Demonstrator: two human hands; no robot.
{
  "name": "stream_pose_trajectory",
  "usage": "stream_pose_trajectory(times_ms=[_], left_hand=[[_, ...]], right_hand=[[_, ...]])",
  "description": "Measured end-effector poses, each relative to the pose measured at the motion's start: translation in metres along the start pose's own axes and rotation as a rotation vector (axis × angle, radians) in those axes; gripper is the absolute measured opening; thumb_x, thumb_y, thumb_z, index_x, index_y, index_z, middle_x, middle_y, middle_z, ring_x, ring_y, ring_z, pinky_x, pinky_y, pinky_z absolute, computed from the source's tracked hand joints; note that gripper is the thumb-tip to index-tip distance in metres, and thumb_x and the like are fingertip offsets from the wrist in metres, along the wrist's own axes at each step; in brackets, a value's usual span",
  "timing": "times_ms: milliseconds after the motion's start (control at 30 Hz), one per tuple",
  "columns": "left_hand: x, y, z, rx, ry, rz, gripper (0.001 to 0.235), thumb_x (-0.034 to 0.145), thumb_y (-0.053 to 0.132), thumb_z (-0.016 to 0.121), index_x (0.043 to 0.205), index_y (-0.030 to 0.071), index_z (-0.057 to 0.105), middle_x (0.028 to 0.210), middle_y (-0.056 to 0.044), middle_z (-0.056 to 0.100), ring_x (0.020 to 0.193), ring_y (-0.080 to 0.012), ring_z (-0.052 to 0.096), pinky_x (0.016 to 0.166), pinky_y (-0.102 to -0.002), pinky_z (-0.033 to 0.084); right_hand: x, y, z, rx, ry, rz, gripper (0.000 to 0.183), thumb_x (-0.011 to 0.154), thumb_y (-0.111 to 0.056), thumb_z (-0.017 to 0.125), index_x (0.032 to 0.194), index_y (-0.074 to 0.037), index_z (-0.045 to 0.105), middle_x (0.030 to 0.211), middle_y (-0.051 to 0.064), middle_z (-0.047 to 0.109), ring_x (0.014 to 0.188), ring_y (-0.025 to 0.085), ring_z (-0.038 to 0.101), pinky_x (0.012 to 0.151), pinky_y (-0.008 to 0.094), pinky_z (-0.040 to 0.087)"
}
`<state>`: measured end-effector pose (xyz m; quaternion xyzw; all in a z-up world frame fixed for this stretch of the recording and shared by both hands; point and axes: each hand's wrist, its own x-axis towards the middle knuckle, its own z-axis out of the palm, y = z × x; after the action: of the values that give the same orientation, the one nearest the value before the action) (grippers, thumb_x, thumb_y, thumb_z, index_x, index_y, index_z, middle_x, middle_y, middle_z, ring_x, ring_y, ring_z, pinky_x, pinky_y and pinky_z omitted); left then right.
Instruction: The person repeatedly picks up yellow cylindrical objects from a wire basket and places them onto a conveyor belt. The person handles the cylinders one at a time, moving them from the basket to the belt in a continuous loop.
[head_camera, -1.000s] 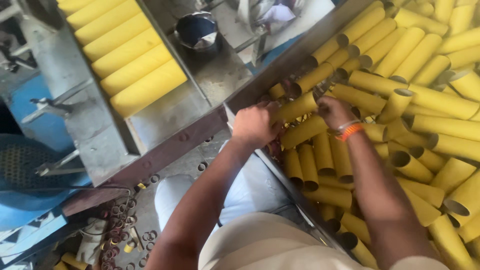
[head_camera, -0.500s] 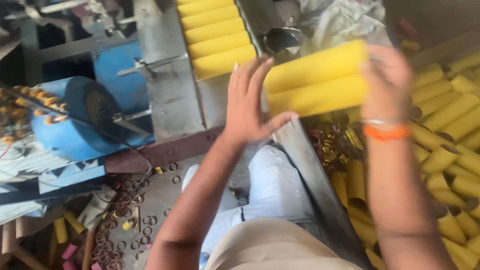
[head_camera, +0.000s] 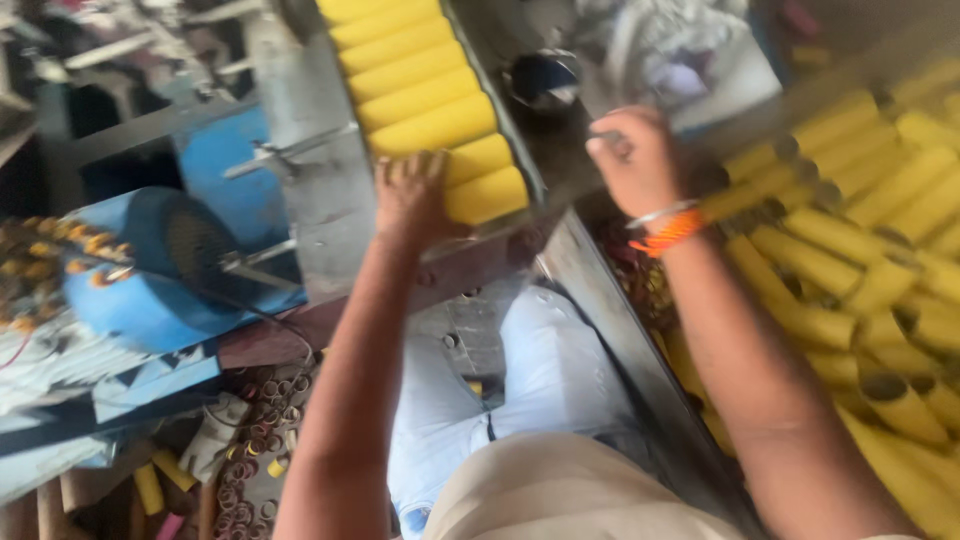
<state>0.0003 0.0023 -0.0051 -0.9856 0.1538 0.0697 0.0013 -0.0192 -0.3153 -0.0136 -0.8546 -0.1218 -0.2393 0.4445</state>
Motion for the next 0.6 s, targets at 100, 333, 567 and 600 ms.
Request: stream_pose_trajectory(times_ms=[100,333,567,600], left_hand=[[-0.004,0.007,-0.012,0.066,-0.084,0.003,0.131,0.058,0.080,0.084,0.156,0.013,0.030,0.155,-0.019,0.039,0.144,-0.0388,0.035,0.118,-0.062,0.014],[-0.024,0.113,-0.023,-0.530,0.374,0.543,0.080,0.084,0.048,0.083,0.147,0.007,0.053,0.147,-0.021,0.052,0.133,-0.0414,0.053,0.113,-0.052,0.044],[-0.038,0.223,-0.006,-0.356,-0.111,0.596,0.074,0.083,0.050,0.080,0.144,0.016,0.055,0.119,-0.018,0.066,0.102,-0.0426,0.067,0.087,-0.051,0.054],[-0.039,0.225,-0.005,-0.383,-0.093,0.597,0.066,0.082,0.047,0.080,0.138,0.019,0.058,0.119,-0.015,0.067,0.103,-0.0395,0.068,0.086,-0.050,0.055]], right_hand=[[-0.064,0.036,-0.073,-0.055,0.043,0.334,0.017,0.094,-0.010,0.074,0.111,-0.007,0.072,0.106,0.005,0.068,0.086,0.016,0.061,0.079,0.032,0.054],[-0.268,0.094,-0.153,-0.510,-0.050,0.681,0.029,0.082,-0.017,0.077,0.110,-0.008,0.074,0.108,0.016,0.072,0.098,0.032,0.069,0.085,0.041,0.054],[-0.306,0.129,-0.234,-0.909,0.230,0.645,0.065,0.081,-0.013,0.080,0.139,-0.001,0.054,0.135,0.026,0.058,0.120,0.047,0.059,0.102,0.048,0.049],[-0.303,0.135,-0.239,-0.912,0.264,0.645,0.076,0.077,-0.012,0.081,0.144,0.001,0.049,0.140,0.029,0.054,0.123,0.049,0.057,0.102,0.049,0.047]])
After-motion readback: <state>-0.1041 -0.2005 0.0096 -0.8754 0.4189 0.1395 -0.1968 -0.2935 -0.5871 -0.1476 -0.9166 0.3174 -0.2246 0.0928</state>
